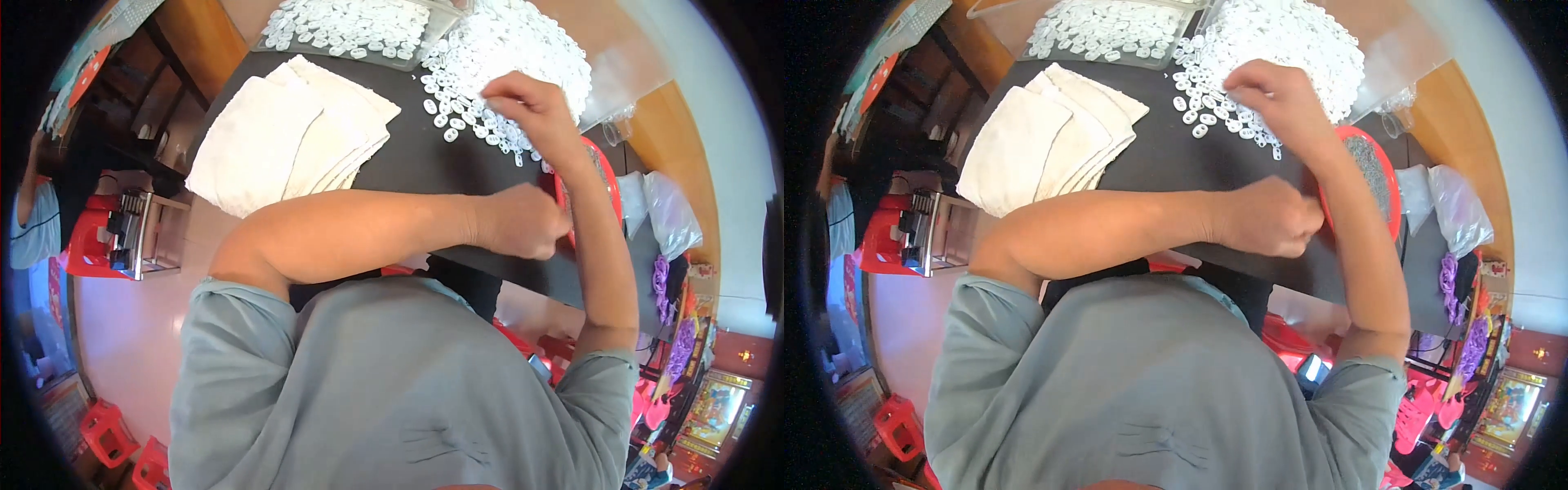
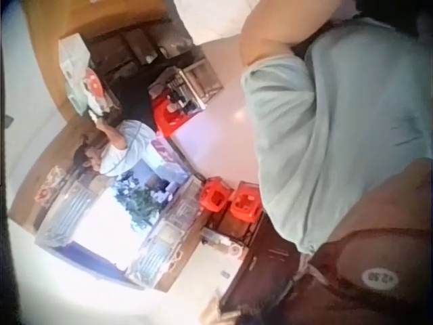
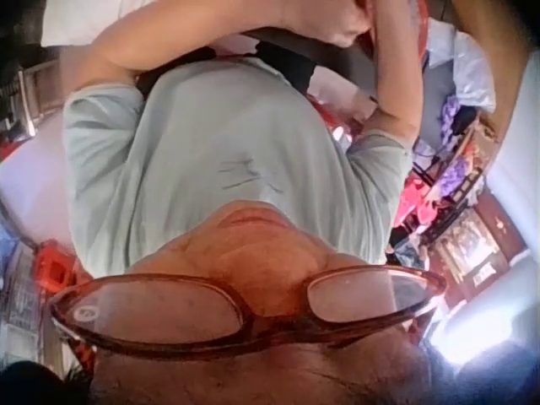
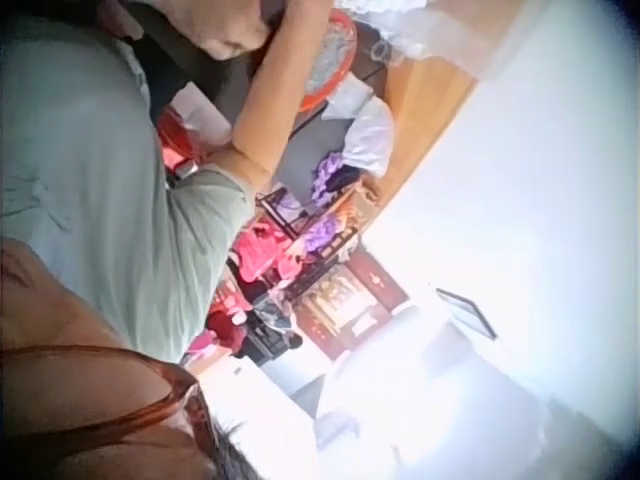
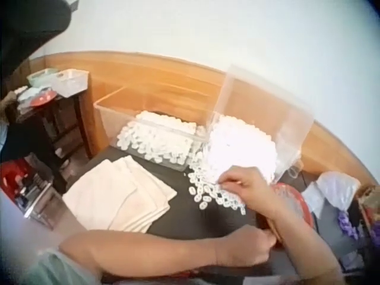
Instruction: The person is manually inserting small metal contacts into white plastic housing units on a workspace table.
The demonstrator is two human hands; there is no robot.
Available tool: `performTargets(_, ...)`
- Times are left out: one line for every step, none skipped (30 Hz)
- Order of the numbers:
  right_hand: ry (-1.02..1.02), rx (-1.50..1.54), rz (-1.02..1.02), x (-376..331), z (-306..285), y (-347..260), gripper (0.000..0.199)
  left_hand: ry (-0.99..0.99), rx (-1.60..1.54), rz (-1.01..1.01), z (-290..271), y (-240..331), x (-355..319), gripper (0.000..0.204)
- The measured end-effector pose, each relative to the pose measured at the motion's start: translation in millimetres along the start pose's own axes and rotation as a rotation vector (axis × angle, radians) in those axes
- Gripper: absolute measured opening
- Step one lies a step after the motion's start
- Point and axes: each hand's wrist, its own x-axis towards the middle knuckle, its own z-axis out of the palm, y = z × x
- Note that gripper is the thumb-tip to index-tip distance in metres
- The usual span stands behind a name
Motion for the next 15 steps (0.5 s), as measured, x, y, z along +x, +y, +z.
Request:
performTargets(-0.011, -0.009, -0.002, 9.8, 6.6, 0.1, 0.008, -0.185, 0.097, 0.031, 4.2, -4.6, -2.0, 0.014)
performTargets(-0.087, -0.197, -0.147, 18.3, 14.0, -1.4, 0.01, -0.174, 0.095, 0.035, 3.4, -4.1, -1.0, 0.014)
performTargets(-0.164, -0.383, -0.294, 25.8, 20.0, -2.7, 0.014, -0.238, 0.122, -0.007, 2.4, -3.6, 0.3, 0.014)
performTargets(-0.172, -0.386, -0.296, 32.9, 24.4, -3.5, 0.014, -0.304, 0.148, -0.05, 1.1, -3.2, 1.4, 0.014)
performTargets(-0.237, -0.487, -0.322, 39.3, 28.2, -4.6, 0.017, -0.295, 0.148, -0.049, -0.3, -2.7, 2.6, 0.014)
performTargets(-0.302, -0.588, -0.348, 43.4, 31.3, -6.2, 0.021, -0.276, 0.126, -0.058, -1.7, -2.3, 3.8, 0.015)
performTargets(-0.323, -0.606, -0.351, 44.5, 34.9, -6.1, 0.022, -0.258, 0.103, -0.067, -3.0, -1.8, 4.6, 0.016)
performTargets(-0.326, -0.609, -0.355, 45.7, 38.8, -4.1, 0.022, -0.253, 0.105, -0.066, -2.5, -3.1, 4.2, 0.016)
performTargets(-0.349, -0.66, -0.372, 46.8, 42.9, -2.0, 0.022, -0.199, 0.081, -0.055, -1.3, -3.9, 3.1, 0.018)
performTargets(-0.37, -0.711, -0.388, 48.0, 45.3, 0.3, 0.022, -0.146, 0.056, -0.043, -0.3, -5.1, 2.9, 0.02)
performTargets(-0.387, -0.722, -0.349, 47.1, 46.7, -4.1, 0.023, -0.146, 0.055, -0.042, -0.4, -5.5, 3.2, 0.02)
performTargets(-0.387, -0.723, -0.347, 48.3, 46.4, -2.8, 0.023, -0.152, 0.063, -0.057, -0.5, -6.0, 3.8, 0.021)
performTargets(-0.402, -0.726, -0.343, 50.5, 45.6, -0.3, 0.024, -0.16, 0.071, -0.072, -0.4, -6.4, 4.0, 0.022)
performTargets(-0.416, -0.729, -0.338, 51.8, 44.8, 1.3, 0.025, -0.162, 0.07, -0.07, -0.4, -6.3, 4.2, 0.022)
performTargets(-0.414, -0.73, -0.335, 51.5, 45.8, 2.6, 0.025, -0.138, 0.08, -0.075, -0.4, -6.1, 4.1, 0.023)
